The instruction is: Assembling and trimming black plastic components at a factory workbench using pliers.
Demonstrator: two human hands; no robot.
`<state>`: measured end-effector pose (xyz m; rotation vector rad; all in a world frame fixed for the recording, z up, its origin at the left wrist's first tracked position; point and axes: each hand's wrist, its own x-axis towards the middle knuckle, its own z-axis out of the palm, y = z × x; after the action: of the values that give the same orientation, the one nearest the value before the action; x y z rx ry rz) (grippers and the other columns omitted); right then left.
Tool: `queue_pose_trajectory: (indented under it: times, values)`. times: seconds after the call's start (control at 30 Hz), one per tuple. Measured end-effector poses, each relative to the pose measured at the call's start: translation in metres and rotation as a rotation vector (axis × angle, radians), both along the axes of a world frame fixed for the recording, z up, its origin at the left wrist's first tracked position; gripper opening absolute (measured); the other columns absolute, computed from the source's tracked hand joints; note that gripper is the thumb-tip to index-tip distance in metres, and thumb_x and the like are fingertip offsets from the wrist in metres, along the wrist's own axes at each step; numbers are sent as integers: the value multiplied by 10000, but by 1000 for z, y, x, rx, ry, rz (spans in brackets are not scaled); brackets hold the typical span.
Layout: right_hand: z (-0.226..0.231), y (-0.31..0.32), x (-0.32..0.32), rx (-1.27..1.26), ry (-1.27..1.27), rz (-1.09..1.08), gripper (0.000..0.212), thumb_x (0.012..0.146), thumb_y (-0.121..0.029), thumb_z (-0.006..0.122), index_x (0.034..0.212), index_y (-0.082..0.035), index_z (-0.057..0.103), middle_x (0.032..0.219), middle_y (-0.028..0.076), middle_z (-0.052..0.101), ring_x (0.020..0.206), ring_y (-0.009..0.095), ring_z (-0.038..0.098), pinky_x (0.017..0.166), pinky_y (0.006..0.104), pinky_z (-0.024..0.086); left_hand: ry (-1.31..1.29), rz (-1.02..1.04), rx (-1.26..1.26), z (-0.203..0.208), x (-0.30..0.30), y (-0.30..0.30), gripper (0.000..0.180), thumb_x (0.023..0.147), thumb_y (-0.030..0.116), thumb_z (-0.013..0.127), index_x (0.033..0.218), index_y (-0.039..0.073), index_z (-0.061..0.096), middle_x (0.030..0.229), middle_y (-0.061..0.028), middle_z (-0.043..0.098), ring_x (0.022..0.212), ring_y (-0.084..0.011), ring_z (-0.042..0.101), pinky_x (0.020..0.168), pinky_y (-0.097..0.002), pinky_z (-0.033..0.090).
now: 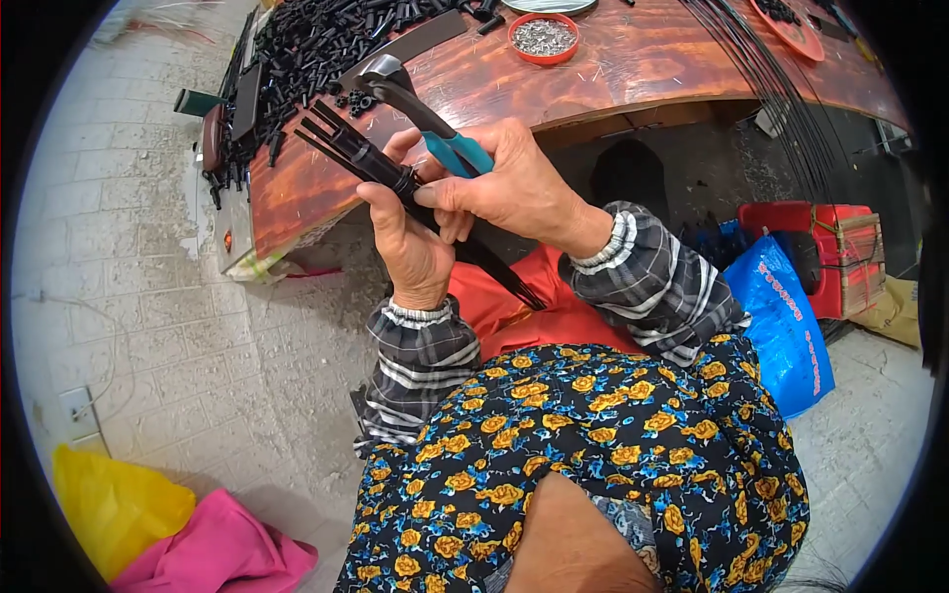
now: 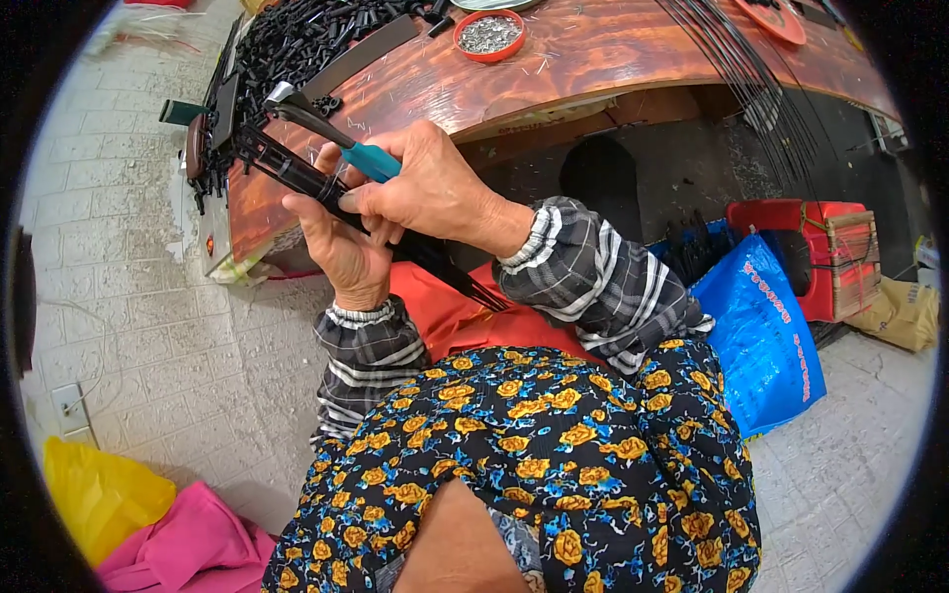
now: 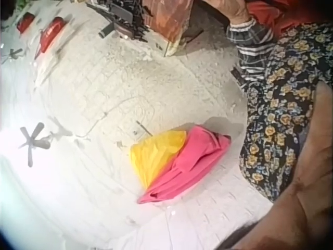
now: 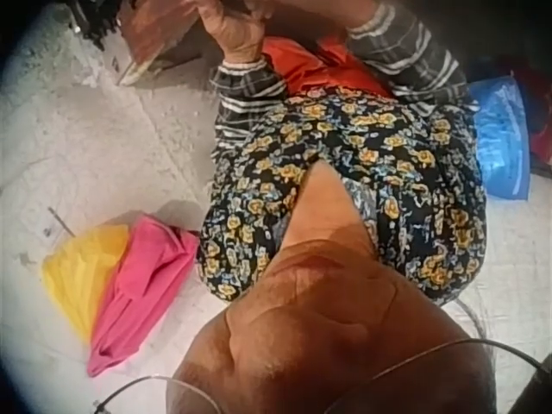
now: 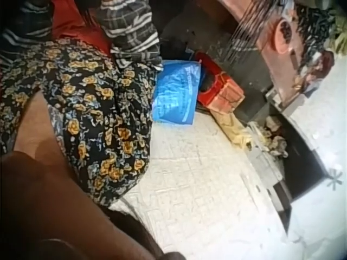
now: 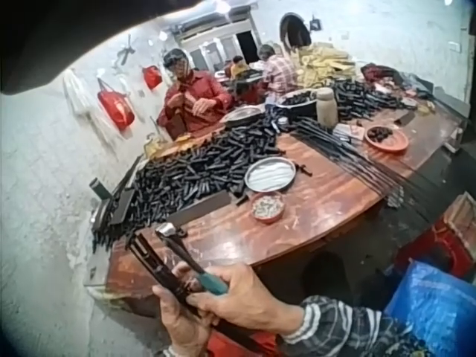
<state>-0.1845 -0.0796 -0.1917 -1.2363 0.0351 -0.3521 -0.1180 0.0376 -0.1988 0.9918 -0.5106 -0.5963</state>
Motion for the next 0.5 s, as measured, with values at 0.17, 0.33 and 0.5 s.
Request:
queue_pose_trajectory:
  times: [0.17, 0.33, 0.5]
  values:
    - [3, 6, 0, -63, 13, -60, 147, 766, -31, 716, 877, 46, 658, 661, 52, 641, 544, 90, 614, 473, 212, 501, 20, 47, 5, 1, 0, 1, 767, 846, 681, 482, 1252, 32, 442, 816, -25, 556, 469, -74, 421, 386, -205, 315]
    - [-5, 15, 5, -102, -31, -167, 121, 777, 3, 678, 888, 42, 653, 648, 47, 633, 506, 81, 595, 436, 205, 476, 25, 81, -5, 0, 2, 0, 726, 865, 658, 478, 1236, 34, 468, 833, -16, 555, 499, -79, 447, 397, -209, 334]
    - [-5, 20, 4, -195, -55, -242, 114, 793, 2, 658, 896, 48, 647, 634, 37, 615, 503, 76, 577, 445, 218, 465, -16, 155, -2, -2, 1, -1, 681, 885, 606, 507, 1203, 3, 511, 872, -20, 571, 520, -84, 465, 414, -210, 350]
